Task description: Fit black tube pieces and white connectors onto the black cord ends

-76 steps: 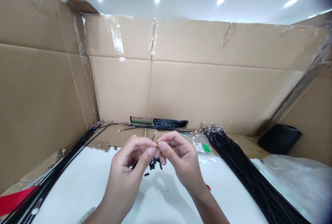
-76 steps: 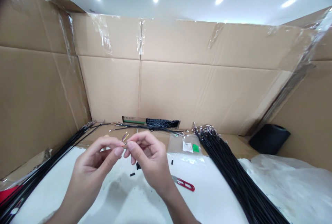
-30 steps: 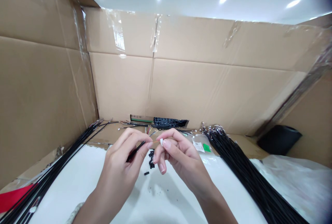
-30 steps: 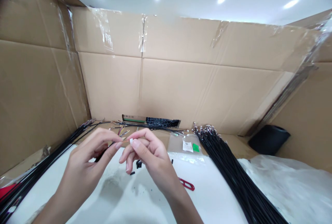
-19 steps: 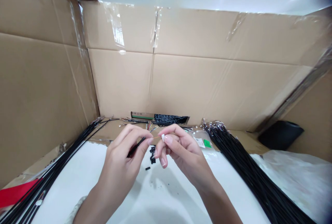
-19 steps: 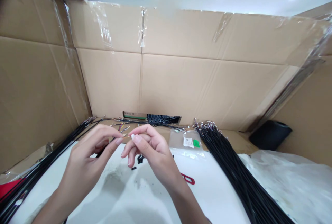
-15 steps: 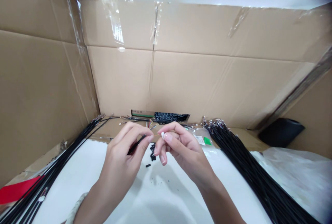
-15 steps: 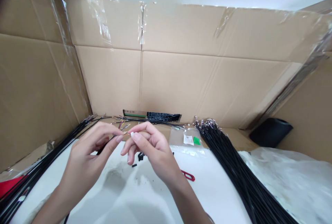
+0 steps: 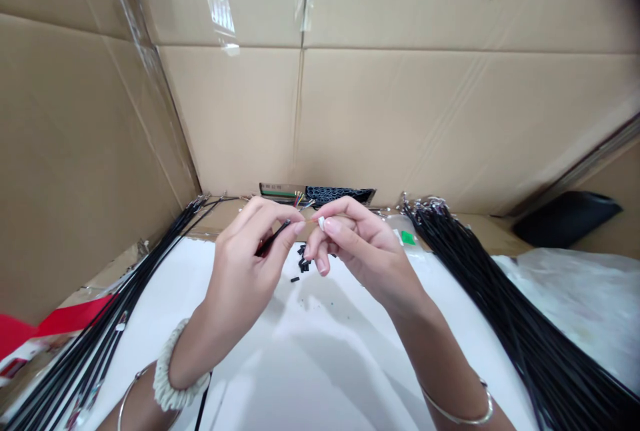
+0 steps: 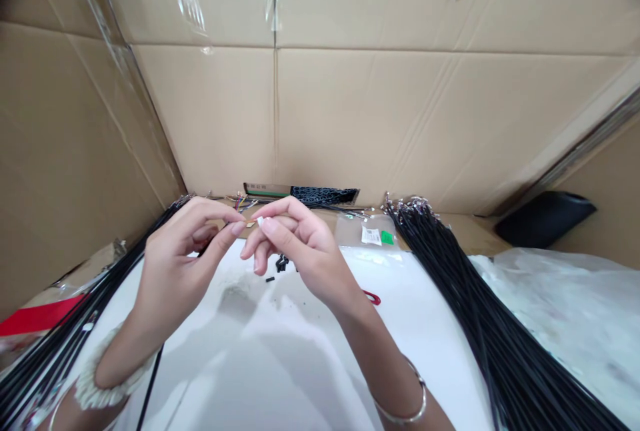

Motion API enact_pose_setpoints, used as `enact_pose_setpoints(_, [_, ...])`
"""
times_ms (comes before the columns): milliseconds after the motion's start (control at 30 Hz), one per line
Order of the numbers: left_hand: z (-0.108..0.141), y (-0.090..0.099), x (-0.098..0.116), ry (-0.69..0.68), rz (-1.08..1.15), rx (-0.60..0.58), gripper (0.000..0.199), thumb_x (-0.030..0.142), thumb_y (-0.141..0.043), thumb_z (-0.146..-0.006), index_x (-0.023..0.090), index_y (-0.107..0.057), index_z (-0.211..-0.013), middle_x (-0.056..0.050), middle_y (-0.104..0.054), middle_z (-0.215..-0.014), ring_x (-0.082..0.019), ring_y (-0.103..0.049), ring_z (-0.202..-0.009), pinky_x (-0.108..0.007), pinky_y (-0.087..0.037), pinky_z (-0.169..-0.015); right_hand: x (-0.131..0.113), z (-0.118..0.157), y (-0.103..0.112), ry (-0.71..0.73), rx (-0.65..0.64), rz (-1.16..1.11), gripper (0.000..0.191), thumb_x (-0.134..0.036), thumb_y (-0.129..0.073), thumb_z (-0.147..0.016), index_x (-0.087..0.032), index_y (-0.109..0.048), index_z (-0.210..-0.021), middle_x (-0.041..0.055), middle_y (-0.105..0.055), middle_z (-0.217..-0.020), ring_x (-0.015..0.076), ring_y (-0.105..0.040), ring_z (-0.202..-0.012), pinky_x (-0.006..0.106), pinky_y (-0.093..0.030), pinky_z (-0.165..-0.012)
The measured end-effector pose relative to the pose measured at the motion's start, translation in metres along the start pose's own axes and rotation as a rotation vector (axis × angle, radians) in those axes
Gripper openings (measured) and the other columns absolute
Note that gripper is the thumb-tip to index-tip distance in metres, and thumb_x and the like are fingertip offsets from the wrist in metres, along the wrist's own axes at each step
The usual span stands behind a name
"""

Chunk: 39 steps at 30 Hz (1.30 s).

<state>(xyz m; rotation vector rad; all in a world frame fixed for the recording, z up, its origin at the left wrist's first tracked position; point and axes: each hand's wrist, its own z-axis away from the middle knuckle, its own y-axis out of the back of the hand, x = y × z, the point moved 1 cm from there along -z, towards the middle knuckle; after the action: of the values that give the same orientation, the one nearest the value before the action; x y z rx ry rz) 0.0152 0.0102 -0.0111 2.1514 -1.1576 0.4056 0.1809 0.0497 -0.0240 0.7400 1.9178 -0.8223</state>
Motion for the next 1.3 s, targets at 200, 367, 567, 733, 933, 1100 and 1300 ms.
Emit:
enact_pose_setpoints(200, [0.0006, 0.0012, 0.0007, 0.018, 0.008, -0.013, 0.011, 0.013, -0.061, -0.097, 0.02, -0.065, -0.09, 0.001, -0.063, -0.086, -0.008, -0.051, -0.062, -0.02, -0.04, -0.054, 0.0006, -0.001, 0.0002, 0.042, 0.04, 0.068, 0.008, -0.029, -0.061, -0.101, -0.022, -0.064, -0.102, -0.0008, -0.077, -0.08, 0.0102, -0.068, -0.062, 0.027, -0.056, -0.068])
enact_pose_setpoints(367, [0.0009, 0.001, 0.0004, 0.054, 0.01, -0.014, 0.012, 0.016, -0.06, -0.098, 0.021, -0.065, -0.089, 0.001, -0.063, -0.085, -0.008, -0.05, -0.061, -0.021, -0.039, -0.054, -0.0017, 0.0, -0.002, 0.049, 0.086, 0.144, 0.008, -0.029, -0.062, -0.1, -0.022, -0.062, -0.098, 0.0005, -0.077, -0.08, 0.0114, -0.067, -0.064, 0.027, -0.056, -0.065])
enact_pose_setpoints(567, [0.0003, 0.0006, 0.0002, 0.051, -0.012, -0.02, 0.011, 0.017, -0.061, -0.098, 0.021, -0.066, -0.089, 0.001, -0.063, -0.086, -0.009, -0.051, -0.062, -0.021, -0.041, -0.056, -0.0018, 0.0015, -0.0035, 0.064, 0.113, 0.216, 0.01, -0.032, -0.062, -0.1, -0.022, -0.06, -0.097, 0.0011, -0.077, -0.081, 0.0117, -0.067, -0.064, 0.027, -0.055, -0.064])
enact_pose_setpoints(733, [-0.001, 0.0008, 0.001, 0.035, -0.029, -0.016, 0.012, 0.014, -0.062, -0.097, 0.02, -0.065, -0.088, 0.002, -0.062, -0.084, -0.008, -0.048, -0.061, -0.019, -0.04, -0.056, -0.0023, 0.0023, -0.0043, 0.056, 0.121, 0.244, 0.012, -0.032, -0.063, -0.1, -0.022, -0.059, -0.095, 0.0007, -0.076, -0.079, 0.0117, -0.067, -0.063, 0.027, -0.054, -0.063])
enact_pose_setpoints(933, [0.0003, 0.0007, -0.0017, 0.027, -0.05, -0.002, 0.01, 0.013, -0.063, -0.096, 0.02, -0.069, -0.092, -0.001, -0.061, -0.094, -0.007, -0.049, -0.062, -0.018, -0.041, -0.053, -0.0044, 0.0023, -0.0043, 0.059, 0.121, 0.263, 0.015, -0.035, -0.066, -0.098, -0.022, -0.06, -0.093, 0.0012, -0.077, -0.077, 0.0124, -0.067, -0.062, 0.028, -0.055, -0.062])
enact_pose_setpoints(1100, [0.002, 0.0001, -0.0035, 0.032, -0.049, -0.011, 0.009, 0.015, -0.062, -0.097, 0.02, -0.069, -0.093, -0.003, -0.057, -0.101, -0.006, -0.058, -0.069, -0.017, -0.047, -0.056, -0.0054, 0.0019, -0.0052, 0.046, 0.129, 0.27, 0.016, -0.035, -0.067, -0.097, -0.022, -0.061, -0.092, 0.0012, -0.076, -0.076, 0.0127, -0.066, -0.06, 0.029, -0.056, -0.062])
enact_pose_setpoints(1300, [0.0013, 0.0006, -0.0026, 0.028, -0.058, -0.017, 0.009, 0.014, -0.063, -0.097, 0.02, -0.069, -0.093, -0.003, -0.056, -0.1, -0.008, -0.058, -0.072, -0.018, -0.047, -0.058, -0.0048, 0.002, -0.0056, 0.057, 0.13, 0.293, 0.013, -0.031, -0.066, -0.098, -0.021, -0.061, -0.092, 0.0006, -0.076, -0.076, 0.0117, -0.066, -0.061, 0.027, -0.055, -0.062])
